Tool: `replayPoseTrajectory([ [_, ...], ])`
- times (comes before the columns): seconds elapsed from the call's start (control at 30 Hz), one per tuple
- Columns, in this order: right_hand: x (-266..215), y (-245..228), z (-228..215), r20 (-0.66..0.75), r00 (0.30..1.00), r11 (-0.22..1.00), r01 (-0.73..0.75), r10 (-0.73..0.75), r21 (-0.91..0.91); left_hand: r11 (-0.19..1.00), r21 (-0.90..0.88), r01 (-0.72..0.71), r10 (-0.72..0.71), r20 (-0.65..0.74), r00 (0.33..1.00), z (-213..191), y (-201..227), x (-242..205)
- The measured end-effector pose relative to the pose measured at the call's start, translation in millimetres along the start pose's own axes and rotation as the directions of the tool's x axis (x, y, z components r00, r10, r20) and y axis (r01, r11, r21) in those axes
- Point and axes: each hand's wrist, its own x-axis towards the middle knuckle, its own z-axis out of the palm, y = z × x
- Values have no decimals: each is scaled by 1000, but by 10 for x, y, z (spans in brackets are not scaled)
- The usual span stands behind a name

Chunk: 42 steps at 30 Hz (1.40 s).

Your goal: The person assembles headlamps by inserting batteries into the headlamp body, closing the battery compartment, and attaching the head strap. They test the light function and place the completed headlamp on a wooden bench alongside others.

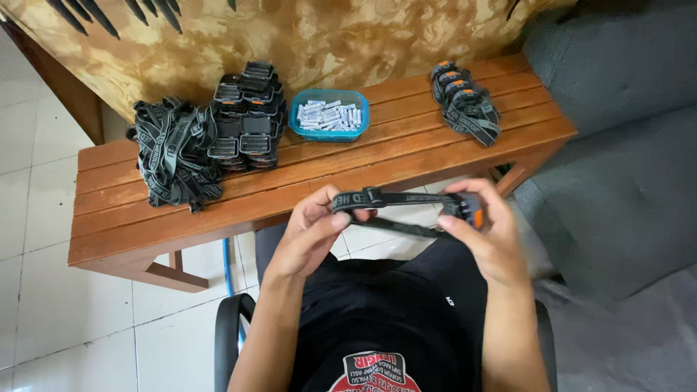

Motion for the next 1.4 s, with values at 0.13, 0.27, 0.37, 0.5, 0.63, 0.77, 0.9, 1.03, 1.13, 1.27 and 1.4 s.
replayPoseTrajectory([
  [0.13, 27, 16, 44, -8, 1000, 1000, -14, 14, 6, 999, -46, -16, 17, 27, 999, -38, -152, -37],
  [0.27, 118, 16, -16, -102, 992, 995, 79, -73, 54, 976, 102, 192, -198, 53, 979, -68, -356, -81],
  [0.37, 202, -3, -134, -203, 969, 990, 134, -141, -48, 932, 174, 318, -328, 30, 944, -18, -484, 0],
  [0.5, 291, 41, -271, -381, 905, 981, 153, -188, -120, 934, 152, 322, -327, 8, 945, 118, -511, 189],
  [0.63, 287, 51, -207, -389, 909, 973, 64, -148, -222, 938, 164, 306, -301, -54, 952, 231, -492, 385],
  [0.77, 302, 93, -62, -127, 975, 900, 114, -183, -420, 773, 514, 372, -331, -173, 928, 117, -676, 553],
  [0.9, 394, 153, 185, 156, 982, 824, 175, -107, -539, 818, 486, 308, -349, -6, 937, 69, -927, 816],
  [1.03, 511, 449, 179, 103, 992, 815, 117, -70, -568, 751, 511, 418, -431, -99, 897, -17, -982, 987],
  [1.13, 580, 671, 114, -16, 1000, 824, -4, -6, -567, 730, 504, 462, -421, -201, 885, -245, -1203, 1058],
  [1.27, 680, 773, 100, 58, 997, 898, -19, 49, -440, 687, 449, 572, -538, -215, 815, -363, -1358, 1188],
  [1.4, 804, 1146, 42, 22, 985, 932, -153, 169, -329, 729, 386, 566, -488, -287, 824, -626, -1677, 1428],
])
